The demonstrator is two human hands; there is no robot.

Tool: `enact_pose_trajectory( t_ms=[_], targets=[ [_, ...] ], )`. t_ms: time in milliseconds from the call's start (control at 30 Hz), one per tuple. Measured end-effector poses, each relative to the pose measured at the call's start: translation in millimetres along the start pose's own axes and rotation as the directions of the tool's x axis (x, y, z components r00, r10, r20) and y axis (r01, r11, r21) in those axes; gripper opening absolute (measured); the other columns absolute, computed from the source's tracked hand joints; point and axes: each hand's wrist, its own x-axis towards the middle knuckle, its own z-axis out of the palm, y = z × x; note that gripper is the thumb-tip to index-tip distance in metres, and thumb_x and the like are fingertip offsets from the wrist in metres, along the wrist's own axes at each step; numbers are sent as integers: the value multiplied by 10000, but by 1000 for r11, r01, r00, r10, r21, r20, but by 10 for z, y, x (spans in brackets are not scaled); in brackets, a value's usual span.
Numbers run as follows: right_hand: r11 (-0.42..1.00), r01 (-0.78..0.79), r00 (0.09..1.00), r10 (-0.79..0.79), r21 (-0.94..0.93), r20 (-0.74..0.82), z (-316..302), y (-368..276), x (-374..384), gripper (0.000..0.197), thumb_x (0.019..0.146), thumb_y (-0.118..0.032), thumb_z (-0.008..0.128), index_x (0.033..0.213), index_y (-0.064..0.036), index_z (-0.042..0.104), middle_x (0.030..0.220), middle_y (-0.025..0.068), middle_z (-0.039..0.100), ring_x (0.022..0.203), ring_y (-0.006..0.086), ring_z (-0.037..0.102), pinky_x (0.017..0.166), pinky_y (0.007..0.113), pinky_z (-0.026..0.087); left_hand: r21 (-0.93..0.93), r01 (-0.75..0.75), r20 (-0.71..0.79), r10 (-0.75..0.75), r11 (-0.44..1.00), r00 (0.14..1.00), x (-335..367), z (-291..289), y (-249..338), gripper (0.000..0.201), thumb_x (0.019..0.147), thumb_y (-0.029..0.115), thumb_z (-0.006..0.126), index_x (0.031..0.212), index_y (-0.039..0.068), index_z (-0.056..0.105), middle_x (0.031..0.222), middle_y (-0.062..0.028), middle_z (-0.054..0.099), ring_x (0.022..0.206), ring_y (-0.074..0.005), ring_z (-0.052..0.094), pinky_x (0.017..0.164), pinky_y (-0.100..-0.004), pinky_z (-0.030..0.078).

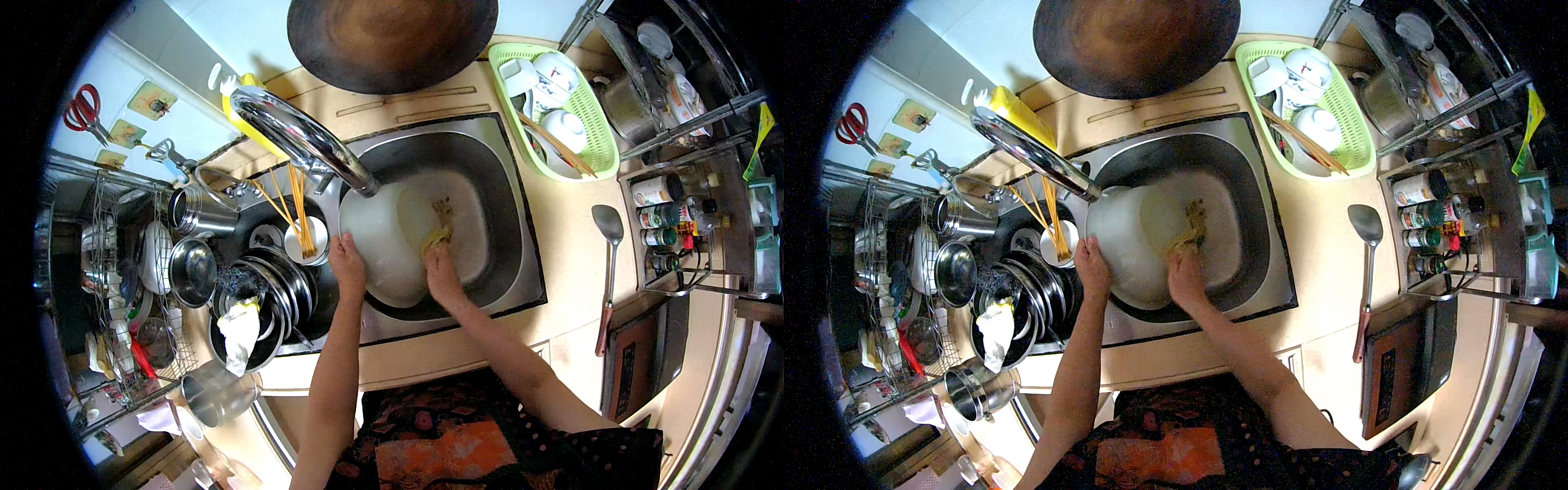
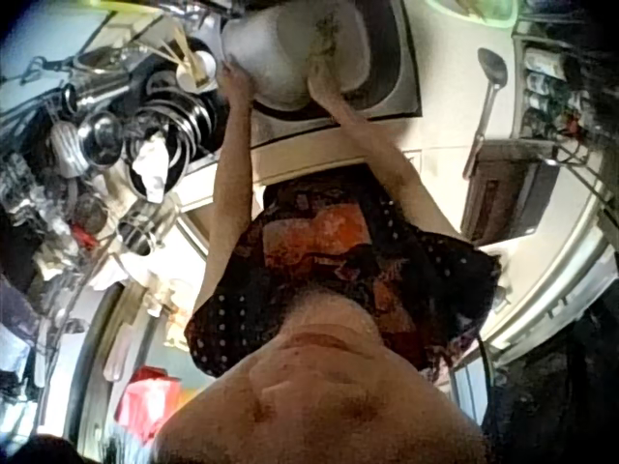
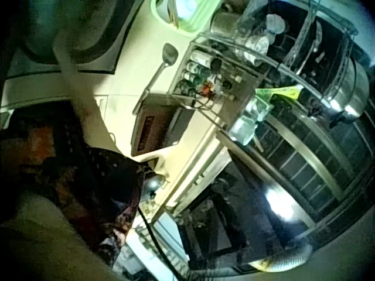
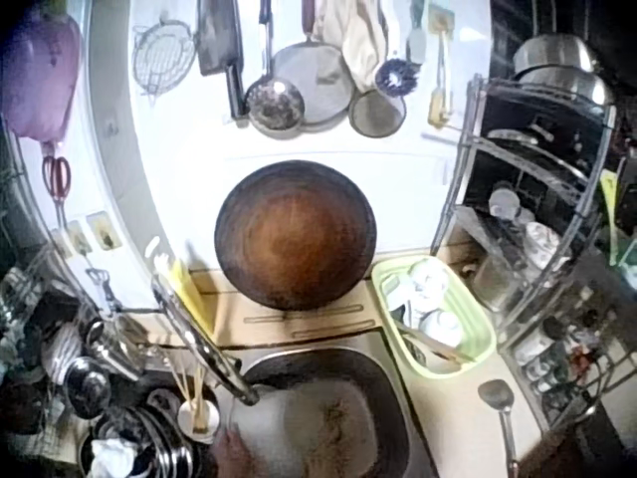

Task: The person washes various dishes and utensils including a pot, a metal bowl, a plate, and chopsticks in a kitchen sink using a sponge and soapy water, then places the items into a drying rack.

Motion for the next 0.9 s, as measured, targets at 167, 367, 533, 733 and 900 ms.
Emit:
enact_pose_trajectory(
  t_ms=[167,367,533,733,900],
  targets=[
    [884,439,893,-448,-159,-30,114,-628,-188,510,850,-287,464,1235,32,361,1266,316,324,1201,479,260,975,531,236,95,-9,76,1,995,997,-45,-20,31,297,901,215,438,738,-32,427,615,-195,430,574,-310,397,578,-383,372],
    [925,356,934,-356,-135,28,263,-729,932,396,795,-367,539,1165,-227,519,1267,213,408,1216,419,304,995,479,247,213,-39,135,10,976,991,-134,-64,225,294,908,227,434,758,-26,446,633,-199,450,587,-303,432,575,-380,377],
    [948,-48,982,-12,314,187,69,-118,1511,506,836,-444,459,1086,-14,548,1128,141,536,1054,257,487,907,362,356,167,-78,76,66,983,995,-159,-38,367,325,915,255,443,725,-8,435,587,-99,399,582,-171,377,553,-320,353],
    [554,-526,831,498,645,250,-77,547,773,594,871,-491,352,1272,-55,400,1212,144,472,1126,297,439,912,418,377,136,-95,119,79,986,990,-246,104,564,274,919,229,429,772,0,463,594,-145,456,523,-219,445,512,-340,380],
    [80,-597,757,385,798,528,-22,245,302,582,874,-511,363,1269,-84,392,1261,128,436,1109,295,453,906,474,389,238,-474,238,422,848,875,-475,553,720,154,886,189,453,874,39,484,612,-160,540,511,-308,556,457,-387,421]
  ],
)
